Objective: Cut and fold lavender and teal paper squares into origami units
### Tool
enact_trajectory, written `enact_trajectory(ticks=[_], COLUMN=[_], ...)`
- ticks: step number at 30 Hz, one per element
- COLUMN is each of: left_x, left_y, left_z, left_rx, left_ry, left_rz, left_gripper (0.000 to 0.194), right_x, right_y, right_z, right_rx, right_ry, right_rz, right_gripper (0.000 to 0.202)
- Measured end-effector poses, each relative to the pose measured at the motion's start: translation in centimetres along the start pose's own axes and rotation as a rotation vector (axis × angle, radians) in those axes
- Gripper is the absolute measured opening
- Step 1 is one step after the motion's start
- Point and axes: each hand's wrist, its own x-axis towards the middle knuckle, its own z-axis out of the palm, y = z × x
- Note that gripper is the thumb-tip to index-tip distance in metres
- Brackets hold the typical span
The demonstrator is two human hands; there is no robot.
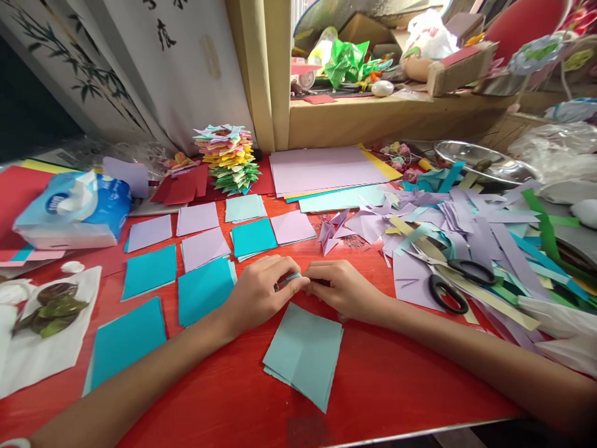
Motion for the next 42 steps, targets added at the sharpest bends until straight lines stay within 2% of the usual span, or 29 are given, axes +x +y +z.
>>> enact_trajectory(ticks=[8, 10, 14, 16, 22, 28, 34, 37, 39, 42], left_x=[-0.2, -0.1, 0.0, 0.1, -0.1, 0.1, -0.2, -0.2, -0.1, 0.2], left_y=[0.1, 0.1, 0.1, 0.1, 0.1, 0.2, 0.2, 0.2, 0.3, 0.2], left_z=[-0.1, -0.1, -0.1, -0.2, -0.3, -0.4, -0.6, -0.5, -0.5, -0.5], left_rx=[0.001, -0.009, -0.071, -0.104, -0.048, -0.216, -0.209, -0.208, -0.186, -0.191], left_ry=[0.009, -0.001, -0.011, -0.002, 0.036, -0.006, 0.017, 0.024, 0.038, 0.141], left_rz=[0.120, 0.078, -0.111, -0.159, -0.075, -0.289, -0.272, -0.246, -0.261, -0.325], left_gripper=[0.020, 0.020, 0.022, 0.023, 0.020, 0.024, 0.027, 0.029, 0.031, 0.029], right_x=[0.0, 0.0, 0.0, 0.1, 0.2, -0.1, 0.1, 0.0, 0.0, 0.3], right_y=[-0.3, -0.3, -0.4, -0.5, -0.7, -0.2, -0.5, -0.6, -0.5, -0.4], right_z=[-0.1, -0.2, -0.5, -0.6, -0.7, -0.7, -0.9, -0.9, -1.0, -1.1], right_rx=[0.023, 0.063, 0.186, 0.228, 0.213, 0.311, 0.253, 0.312, 0.407, 0.600], right_ry=[-0.062, -0.056, -0.036, -0.029, -0.069, -0.036, -0.190, -0.245, -0.214, -0.057], right_rz=[-0.103, -0.075, 0.142, 0.218, 0.221, 0.270, 0.262, 0.217, 0.231, 0.358], right_gripper=[0.025, 0.023, 0.027, 0.029, 0.031, 0.033, 0.037, 0.040, 0.038, 0.038])
